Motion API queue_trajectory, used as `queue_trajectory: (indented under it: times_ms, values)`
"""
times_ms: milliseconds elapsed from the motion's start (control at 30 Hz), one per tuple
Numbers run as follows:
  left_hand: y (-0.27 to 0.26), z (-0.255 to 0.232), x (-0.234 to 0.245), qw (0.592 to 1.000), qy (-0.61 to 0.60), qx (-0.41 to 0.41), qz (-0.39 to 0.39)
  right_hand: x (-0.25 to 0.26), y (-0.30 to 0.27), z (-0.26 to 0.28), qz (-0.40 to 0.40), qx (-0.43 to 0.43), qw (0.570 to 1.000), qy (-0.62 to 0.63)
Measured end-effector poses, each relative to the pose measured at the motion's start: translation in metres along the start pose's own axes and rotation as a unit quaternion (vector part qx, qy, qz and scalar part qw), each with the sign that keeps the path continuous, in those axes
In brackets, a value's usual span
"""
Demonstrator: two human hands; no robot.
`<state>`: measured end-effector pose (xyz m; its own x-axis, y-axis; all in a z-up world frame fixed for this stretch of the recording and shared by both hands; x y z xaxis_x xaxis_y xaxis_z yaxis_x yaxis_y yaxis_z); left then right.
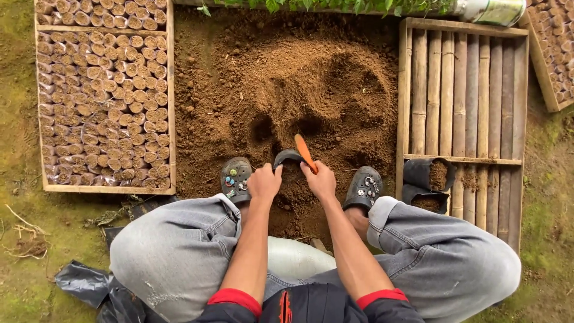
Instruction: The person scoops soil from a large pile into small black plastic seedling pots using an orange plastic scoop. They fill each pot and then place it onto a wooden bamboo tray. The process is repeated for multiple pots.
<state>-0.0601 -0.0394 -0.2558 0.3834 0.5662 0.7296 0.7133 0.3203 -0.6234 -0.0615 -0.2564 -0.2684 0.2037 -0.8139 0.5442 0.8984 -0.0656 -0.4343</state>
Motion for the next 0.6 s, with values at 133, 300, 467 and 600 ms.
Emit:
queue_trajectory:
  times_ms: [133,300,467,600]
  values:
    - [0.029,0.022,-0.045,1.000,0.021,0.009,0.008,-0.010,0.007,0.007,0.035,0.041,0.997,-0.056]
    - [0.013,0.010,-0.016,0.992,-0.097,-0.058,-0.057,-0.017,0.009,-0.032,-0.094,0.039,0.994,0.027]
    - [-0.007,-0.007,0.011,0.997,-0.065,-0.044,-0.017,0.017,-0.015,0.025,-0.077,0.001,0.997,-0.017]
    - [0.018,0.024,-0.041,0.998,-0.036,0.014,0.050,0.008,-0.008,0.012,-0.048,-0.003,0.997,-0.057]
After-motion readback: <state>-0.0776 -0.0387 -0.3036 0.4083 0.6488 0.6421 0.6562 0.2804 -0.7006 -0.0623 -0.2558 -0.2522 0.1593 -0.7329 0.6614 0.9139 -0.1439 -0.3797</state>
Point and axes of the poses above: each hand's wrist, its own y-axis towards the middle knuckle, its own x-axis out of the back of the hand, z = x × y, the point moved 10 cm from there along y, towards the middle knuckle, and after that the axes turned 14 degrees about x, right-handed, at the moved point
